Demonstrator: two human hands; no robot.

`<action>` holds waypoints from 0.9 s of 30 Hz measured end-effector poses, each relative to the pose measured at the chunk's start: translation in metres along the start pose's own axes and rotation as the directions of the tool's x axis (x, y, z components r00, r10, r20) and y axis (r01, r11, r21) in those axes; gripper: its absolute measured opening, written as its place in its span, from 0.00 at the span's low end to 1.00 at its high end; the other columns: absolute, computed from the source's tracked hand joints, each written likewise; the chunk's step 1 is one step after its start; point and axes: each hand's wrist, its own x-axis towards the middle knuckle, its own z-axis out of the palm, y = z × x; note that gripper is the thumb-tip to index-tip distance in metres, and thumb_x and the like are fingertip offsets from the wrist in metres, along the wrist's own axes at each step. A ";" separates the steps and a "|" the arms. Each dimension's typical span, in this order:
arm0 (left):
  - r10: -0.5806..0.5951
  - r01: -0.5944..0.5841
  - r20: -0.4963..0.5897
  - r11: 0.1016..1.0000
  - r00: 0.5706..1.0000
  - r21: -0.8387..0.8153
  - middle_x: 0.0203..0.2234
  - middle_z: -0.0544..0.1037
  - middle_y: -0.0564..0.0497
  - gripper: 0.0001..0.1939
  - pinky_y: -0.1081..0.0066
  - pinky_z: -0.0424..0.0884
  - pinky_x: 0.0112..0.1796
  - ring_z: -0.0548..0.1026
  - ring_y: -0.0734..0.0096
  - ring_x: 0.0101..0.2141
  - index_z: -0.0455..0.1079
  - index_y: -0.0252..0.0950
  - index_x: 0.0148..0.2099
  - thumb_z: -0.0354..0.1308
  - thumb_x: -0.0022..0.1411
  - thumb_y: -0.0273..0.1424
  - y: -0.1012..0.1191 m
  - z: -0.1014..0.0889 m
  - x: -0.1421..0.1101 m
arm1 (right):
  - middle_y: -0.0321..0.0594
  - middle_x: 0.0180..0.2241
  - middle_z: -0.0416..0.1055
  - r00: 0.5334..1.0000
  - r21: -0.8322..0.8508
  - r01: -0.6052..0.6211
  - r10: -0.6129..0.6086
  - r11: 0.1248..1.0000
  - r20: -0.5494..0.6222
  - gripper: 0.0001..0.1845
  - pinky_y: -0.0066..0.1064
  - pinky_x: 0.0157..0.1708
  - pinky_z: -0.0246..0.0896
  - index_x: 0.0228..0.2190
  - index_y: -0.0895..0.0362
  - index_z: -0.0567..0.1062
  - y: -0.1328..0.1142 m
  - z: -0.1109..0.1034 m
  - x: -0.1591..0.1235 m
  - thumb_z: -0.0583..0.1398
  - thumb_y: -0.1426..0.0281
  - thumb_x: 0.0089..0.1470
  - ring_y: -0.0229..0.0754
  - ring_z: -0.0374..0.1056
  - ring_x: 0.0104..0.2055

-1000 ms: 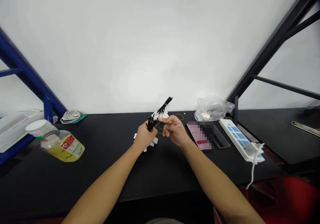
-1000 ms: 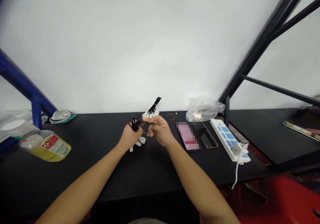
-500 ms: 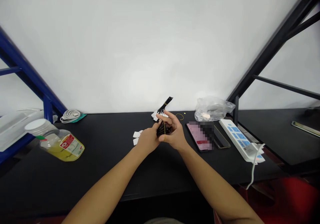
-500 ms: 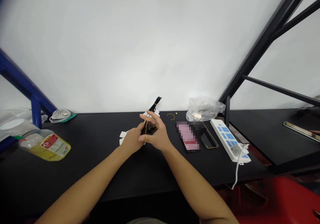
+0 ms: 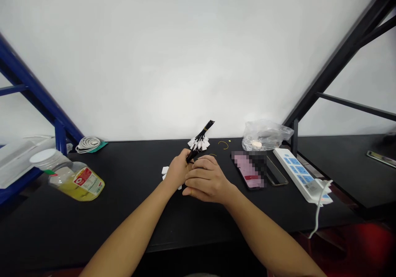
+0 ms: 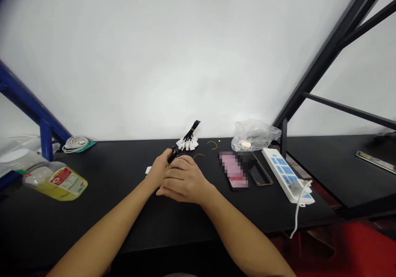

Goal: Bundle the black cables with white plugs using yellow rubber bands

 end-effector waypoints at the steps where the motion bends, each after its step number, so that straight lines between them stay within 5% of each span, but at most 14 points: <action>1: -0.001 -0.001 -0.022 0.996 1.000 -0.084 0.27 0.76 0.54 0.06 0.71 0.64 0.31 0.73 0.66 0.29 0.68 0.40 0.41 0.56 0.62 0.34 -0.003 -0.002 0.001 | 0.35 0.34 0.78 1.000 -0.008 0.003 -0.003 1.000 -0.009 0.06 0.44 0.52 0.55 0.30 0.48 0.77 -0.003 0.001 0.000 0.67 0.60 0.55 0.45 0.68 0.43; 6: 0.026 -0.039 -0.063 0.975 0.998 -0.220 0.26 0.74 0.55 0.06 0.72 0.66 0.31 0.71 0.71 0.28 0.70 0.38 0.38 0.54 0.62 0.32 -0.011 -0.003 0.006 | 0.36 0.23 0.71 1.000 0.088 -0.007 0.010 0.996 -0.030 0.17 0.41 0.41 0.58 0.21 0.53 0.67 0.000 0.004 -0.003 0.60 0.61 0.59 0.43 0.65 0.33; 9: 0.013 -0.028 -0.047 0.942 0.999 -0.334 0.23 0.70 0.55 0.08 0.73 0.64 0.27 0.68 0.74 0.23 0.71 0.36 0.38 0.56 0.62 0.35 -0.012 0.000 0.008 | 0.34 0.19 0.60 0.978 0.196 -0.192 0.203 0.962 -0.040 0.21 0.35 0.32 0.54 0.19 0.54 0.61 0.014 0.007 -0.008 0.55 0.61 0.62 0.38 0.56 0.25; 11: -0.044 0.035 -0.011 0.895 0.999 -0.444 0.20 0.66 0.56 0.11 0.74 0.63 0.24 0.66 0.75 0.20 0.70 0.35 0.39 0.57 0.61 0.38 -0.012 0.003 0.009 | 0.33 0.20 0.55 0.888 0.280 -0.417 0.453 0.865 -0.074 0.23 0.33 0.28 0.51 0.19 0.54 0.59 0.027 0.009 -0.011 0.52 0.59 0.63 0.37 0.53 0.24; 13: -0.090 0.091 0.028 0.840 0.996 -0.535 0.18 0.64 0.58 0.13 0.75 0.62 0.22 0.65 0.77 0.18 0.70 0.35 0.39 0.59 0.59 0.40 -0.011 0.007 0.009 | 0.32 0.19 0.54 0.749 0.451 -0.561 0.658 0.694 -0.079 0.24 0.31 0.26 0.50 0.18 0.54 0.59 0.039 0.013 -0.011 0.52 0.57 0.62 0.36 0.51 0.23; 17: -0.106 0.135 0.083 0.779 0.991 -0.613 0.16 0.62 0.60 0.13 0.76 0.59 0.21 0.62 0.79 0.17 0.70 0.35 0.37 0.62 0.56 0.39 -0.003 0.009 0.008 | 0.30 0.15 0.51 0.552 0.780 -0.506 0.833 0.367 -0.035 0.23 0.31 0.24 0.54 0.16 0.53 0.57 0.055 0.022 -0.009 0.57 0.57 0.56 0.35 0.49 0.20; 24: -0.060 0.131 0.133 0.765 0.989 -0.630 0.16 0.64 0.60 0.12 0.76 0.57 0.22 0.61 0.80 0.17 0.71 0.33 0.37 0.64 0.50 0.32 -0.007 0.004 0.008 | 0.27 0.15 0.50 0.405 0.879 -0.476 0.892 0.020 0.200 0.22 0.29 0.20 0.55 0.17 0.53 0.57 0.057 0.031 -0.007 0.61 0.57 0.51 0.33 0.48 0.17; 27: -0.020 0.093 0.123 0.777 0.992 -0.622 0.19 0.67 0.58 0.12 0.75 0.60 0.24 0.64 0.79 0.19 0.71 0.33 0.38 0.65 0.51 0.33 -0.009 0.006 0.007 | 0.27 0.15 0.51 0.391 0.870 -0.494 0.893 -0.001 0.223 0.21 0.28 0.20 0.55 0.17 0.53 0.58 0.057 0.031 -0.008 0.60 0.58 0.51 0.33 0.48 0.17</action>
